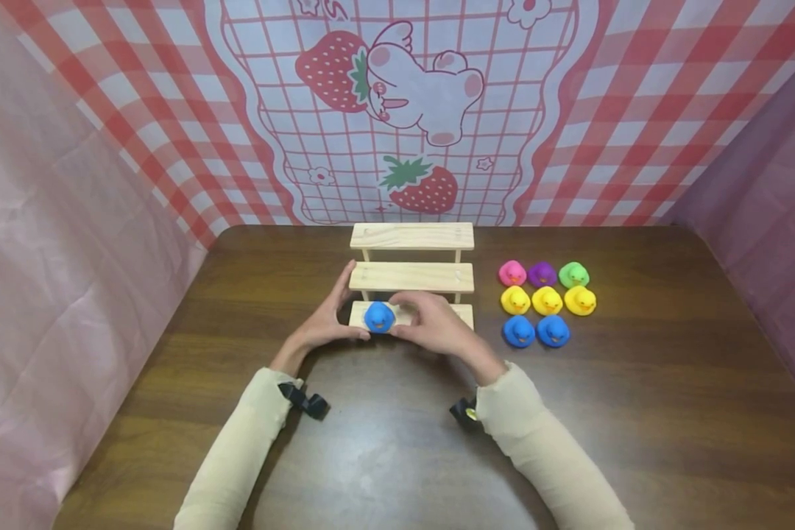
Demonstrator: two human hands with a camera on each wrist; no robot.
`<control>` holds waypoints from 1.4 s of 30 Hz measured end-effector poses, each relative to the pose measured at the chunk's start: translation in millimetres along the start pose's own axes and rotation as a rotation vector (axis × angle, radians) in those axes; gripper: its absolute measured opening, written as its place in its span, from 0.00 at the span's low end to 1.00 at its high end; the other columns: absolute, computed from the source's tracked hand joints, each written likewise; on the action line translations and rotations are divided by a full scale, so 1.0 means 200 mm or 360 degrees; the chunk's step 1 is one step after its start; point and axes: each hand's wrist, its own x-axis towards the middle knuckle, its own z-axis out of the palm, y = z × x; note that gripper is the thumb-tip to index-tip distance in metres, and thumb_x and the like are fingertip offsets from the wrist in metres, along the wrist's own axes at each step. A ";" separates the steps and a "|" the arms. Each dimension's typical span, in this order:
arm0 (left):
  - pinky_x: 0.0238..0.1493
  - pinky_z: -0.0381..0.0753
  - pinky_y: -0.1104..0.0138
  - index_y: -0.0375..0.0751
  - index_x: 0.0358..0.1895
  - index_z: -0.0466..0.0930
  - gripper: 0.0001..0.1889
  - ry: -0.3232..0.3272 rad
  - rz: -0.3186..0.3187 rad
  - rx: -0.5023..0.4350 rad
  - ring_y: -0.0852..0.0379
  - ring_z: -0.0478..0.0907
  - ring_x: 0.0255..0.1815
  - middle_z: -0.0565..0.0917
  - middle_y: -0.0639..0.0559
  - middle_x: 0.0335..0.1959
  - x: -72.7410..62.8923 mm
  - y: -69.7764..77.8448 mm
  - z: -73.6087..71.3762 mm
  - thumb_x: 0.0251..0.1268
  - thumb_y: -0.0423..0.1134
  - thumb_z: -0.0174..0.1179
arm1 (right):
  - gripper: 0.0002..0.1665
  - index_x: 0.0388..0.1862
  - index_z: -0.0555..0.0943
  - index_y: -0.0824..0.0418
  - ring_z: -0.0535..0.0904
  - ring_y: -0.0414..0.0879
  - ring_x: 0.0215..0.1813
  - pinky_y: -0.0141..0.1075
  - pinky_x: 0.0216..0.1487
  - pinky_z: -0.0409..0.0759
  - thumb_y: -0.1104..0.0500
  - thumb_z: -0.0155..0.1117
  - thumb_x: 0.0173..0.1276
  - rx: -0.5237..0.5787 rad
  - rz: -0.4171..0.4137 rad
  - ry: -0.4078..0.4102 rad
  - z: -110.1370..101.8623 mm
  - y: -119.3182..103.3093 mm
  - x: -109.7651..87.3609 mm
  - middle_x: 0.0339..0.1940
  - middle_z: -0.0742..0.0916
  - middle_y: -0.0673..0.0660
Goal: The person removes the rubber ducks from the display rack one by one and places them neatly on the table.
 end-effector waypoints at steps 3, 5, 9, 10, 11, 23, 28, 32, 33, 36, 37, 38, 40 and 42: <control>0.82 0.45 0.43 0.44 0.82 0.29 0.67 -0.0011 0.0005 -0.0022 0.36 0.51 0.82 0.38 0.42 0.85 -0.01 0.04 0.00 0.47 0.24 0.74 | 0.27 0.59 0.80 0.62 0.77 0.39 0.23 0.30 0.28 0.75 0.57 0.74 0.61 -0.0013 -0.0009 0.0009 0.02 0.00 0.01 0.29 0.87 0.56; 0.82 0.45 0.42 0.44 0.82 0.29 0.67 -0.0009 0.0009 -0.0032 0.35 0.52 0.81 0.40 0.42 0.85 -0.01 0.04 0.00 0.47 0.24 0.74 | 0.27 0.59 0.80 0.62 0.76 0.38 0.24 0.30 0.29 0.75 0.57 0.74 0.61 -0.0024 -0.0019 0.0016 0.03 0.00 0.02 0.30 0.87 0.56; 0.83 0.44 0.44 0.46 0.82 0.29 0.67 -0.0002 0.0011 -0.0039 0.37 0.51 0.82 0.40 0.44 0.85 -0.01 0.04 0.00 0.47 0.22 0.73 | 0.27 0.59 0.81 0.61 0.77 0.37 0.25 0.30 0.30 0.76 0.57 0.74 0.61 -0.0036 -0.0038 0.0021 0.04 0.00 0.03 0.33 0.88 0.56; 0.83 0.44 0.44 0.46 0.82 0.29 0.67 0.0000 0.0015 -0.0041 0.37 0.51 0.82 0.40 0.44 0.85 -0.01 0.04 0.00 0.47 0.22 0.73 | 0.27 0.59 0.81 0.60 0.77 0.37 0.25 0.30 0.30 0.76 0.57 0.75 0.61 -0.0035 -0.0039 0.0019 0.05 0.00 0.03 0.33 0.88 0.56; 0.83 0.44 0.44 0.46 0.82 0.29 0.67 -0.0001 0.0018 -0.0043 0.37 0.51 0.82 0.40 0.44 0.85 -0.01 0.04 0.00 0.47 0.22 0.73 | 0.27 0.59 0.80 0.60 0.78 0.37 0.25 0.30 0.30 0.76 0.57 0.74 0.61 -0.0037 -0.0040 0.0016 0.05 0.00 0.04 0.34 0.88 0.56; 0.83 0.42 0.43 0.43 0.82 0.29 0.66 -0.0009 0.0016 -0.0054 0.35 0.54 0.80 0.44 0.39 0.84 -0.01 0.04 0.00 0.47 0.22 0.72 | 0.29 0.60 0.80 0.62 0.77 0.36 0.28 0.31 0.35 0.78 0.58 0.76 0.59 -0.0086 -0.0068 0.0021 0.10 -0.01 0.07 0.38 0.87 0.56; 0.83 0.42 0.43 0.43 0.82 0.28 0.67 -0.0008 0.0013 -0.0043 0.36 0.52 0.81 0.43 0.40 0.84 0.01 0.01 -0.01 0.47 0.22 0.72 | 0.28 0.58 0.82 0.61 0.76 0.36 0.28 0.31 0.34 0.77 0.57 0.77 0.58 -0.0130 -0.0081 0.0065 0.11 -0.02 0.07 0.35 0.87 0.56; 0.83 0.41 0.43 0.46 0.82 0.27 0.68 -0.0002 0.0010 -0.0019 0.38 0.51 0.82 0.41 0.43 0.85 0.03 -0.07 -0.01 0.47 0.22 0.72 | 0.26 0.56 0.83 0.60 0.75 0.37 0.27 0.31 0.32 0.75 0.56 0.77 0.58 -0.0168 -0.0070 0.0108 0.12 -0.02 0.08 0.34 0.87 0.55; 0.83 0.41 0.44 0.47 0.82 0.27 0.68 0.0001 0.0008 -0.0014 0.39 0.51 0.82 0.41 0.45 0.85 0.03 -0.09 0.00 0.47 0.22 0.72 | 0.26 0.56 0.83 0.60 0.75 0.37 0.27 0.31 0.31 0.75 0.56 0.77 0.58 -0.0173 -0.0066 0.0117 0.12 -0.02 0.08 0.34 0.87 0.55; 0.83 0.43 0.44 0.52 0.82 0.27 0.69 0.0004 0.0011 -0.0009 0.40 0.53 0.82 0.43 0.47 0.85 0.04 -0.11 -0.01 0.47 0.23 0.74 | 0.26 0.55 0.84 0.60 0.74 0.37 0.26 0.30 0.30 0.74 0.56 0.77 0.57 -0.0172 -0.0062 0.0143 0.13 -0.02 0.08 0.34 0.87 0.55; 0.83 0.43 0.44 0.54 0.82 0.28 0.69 0.0005 0.0014 -0.0011 0.41 0.54 0.81 0.44 0.48 0.85 0.04 -0.12 -0.01 0.47 0.24 0.74 | 0.26 0.55 0.84 0.60 0.74 0.37 0.26 0.30 0.29 0.73 0.56 0.77 0.57 -0.0167 -0.0063 0.0150 0.13 -0.02 0.08 0.34 0.87 0.55; 0.83 0.44 0.44 0.56 0.82 0.28 0.69 0.0004 0.0019 -0.0012 0.41 0.54 0.81 0.44 0.48 0.85 0.04 -0.12 -0.01 0.47 0.24 0.74 | 0.26 0.54 0.84 0.60 0.74 0.37 0.26 0.30 0.29 0.73 0.56 0.78 0.57 -0.0160 -0.0062 0.0157 0.13 -0.02 0.07 0.34 0.87 0.56; 0.83 0.45 0.44 0.58 0.82 0.29 0.69 0.0005 0.0029 -0.0012 0.41 0.55 0.81 0.46 0.48 0.85 0.03 -0.12 -0.01 0.47 0.25 0.75 | 0.25 0.54 0.84 0.60 0.74 0.36 0.26 0.29 0.29 0.73 0.57 0.78 0.57 -0.0145 -0.0065 0.0167 0.13 -0.01 0.07 0.35 0.87 0.55; 0.83 0.44 0.43 0.60 0.82 0.29 0.69 0.0004 0.0039 -0.0012 0.41 0.55 0.81 0.45 0.48 0.85 0.03 -0.12 -0.01 0.47 0.26 0.75 | 0.25 0.54 0.84 0.61 0.74 0.36 0.25 0.29 0.29 0.74 0.57 0.78 0.57 -0.0121 -0.0063 0.0170 0.13 -0.01 0.07 0.34 0.87 0.56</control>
